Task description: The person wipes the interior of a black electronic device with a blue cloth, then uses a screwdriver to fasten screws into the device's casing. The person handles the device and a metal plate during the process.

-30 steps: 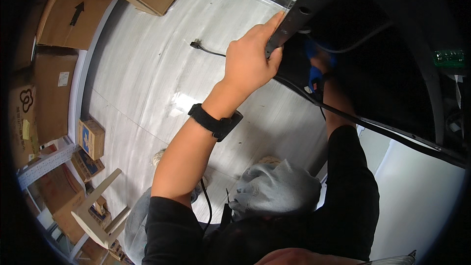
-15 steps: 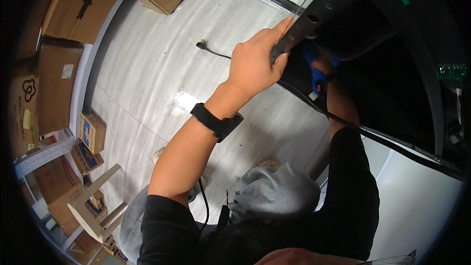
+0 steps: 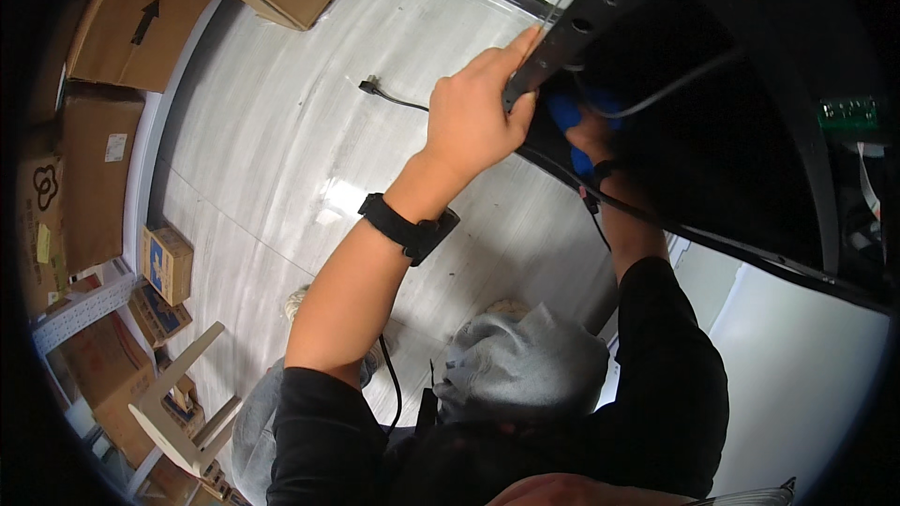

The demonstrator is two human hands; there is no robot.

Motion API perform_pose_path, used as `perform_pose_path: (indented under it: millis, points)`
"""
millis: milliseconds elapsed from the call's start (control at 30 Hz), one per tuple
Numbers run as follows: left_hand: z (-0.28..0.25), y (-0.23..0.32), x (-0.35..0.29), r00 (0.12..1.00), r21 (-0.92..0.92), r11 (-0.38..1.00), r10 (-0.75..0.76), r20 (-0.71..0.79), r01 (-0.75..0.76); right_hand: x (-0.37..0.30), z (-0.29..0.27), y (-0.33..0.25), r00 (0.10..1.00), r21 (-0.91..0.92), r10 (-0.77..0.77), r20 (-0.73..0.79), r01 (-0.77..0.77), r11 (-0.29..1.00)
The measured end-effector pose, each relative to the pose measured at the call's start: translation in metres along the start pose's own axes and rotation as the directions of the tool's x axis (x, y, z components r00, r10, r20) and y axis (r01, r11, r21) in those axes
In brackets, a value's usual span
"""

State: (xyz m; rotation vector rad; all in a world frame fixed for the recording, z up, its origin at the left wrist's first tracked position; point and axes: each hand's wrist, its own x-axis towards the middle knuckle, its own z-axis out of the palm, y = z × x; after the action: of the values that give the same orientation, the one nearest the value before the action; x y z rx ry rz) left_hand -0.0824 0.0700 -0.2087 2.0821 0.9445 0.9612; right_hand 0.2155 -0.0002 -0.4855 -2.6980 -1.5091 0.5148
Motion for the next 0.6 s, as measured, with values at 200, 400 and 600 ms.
perform_pose_path:
  millis: [200,400,600]
  points:
    - [0.003,-0.004,-0.003,1.0,0.032,0.999,-0.017,-0.003,0.017,-0.078,-0.018,-0.059,0.996,-0.001,-0.017,0.084,0.018,1.0]
    - [0.009,-0.007,-0.003,1.0,0.06,0.998,-0.023,-0.002,0.023,-0.098,0.014,-0.041,0.989,0.101,-0.141,0.033,0.137,0.985]
    - [0.012,-0.012,-0.005,0.999,0.07,0.997,0.027,-0.047,-0.023,-0.108,-0.037,-0.039,0.979,0.138,0.149,0.142,-0.169,0.976]
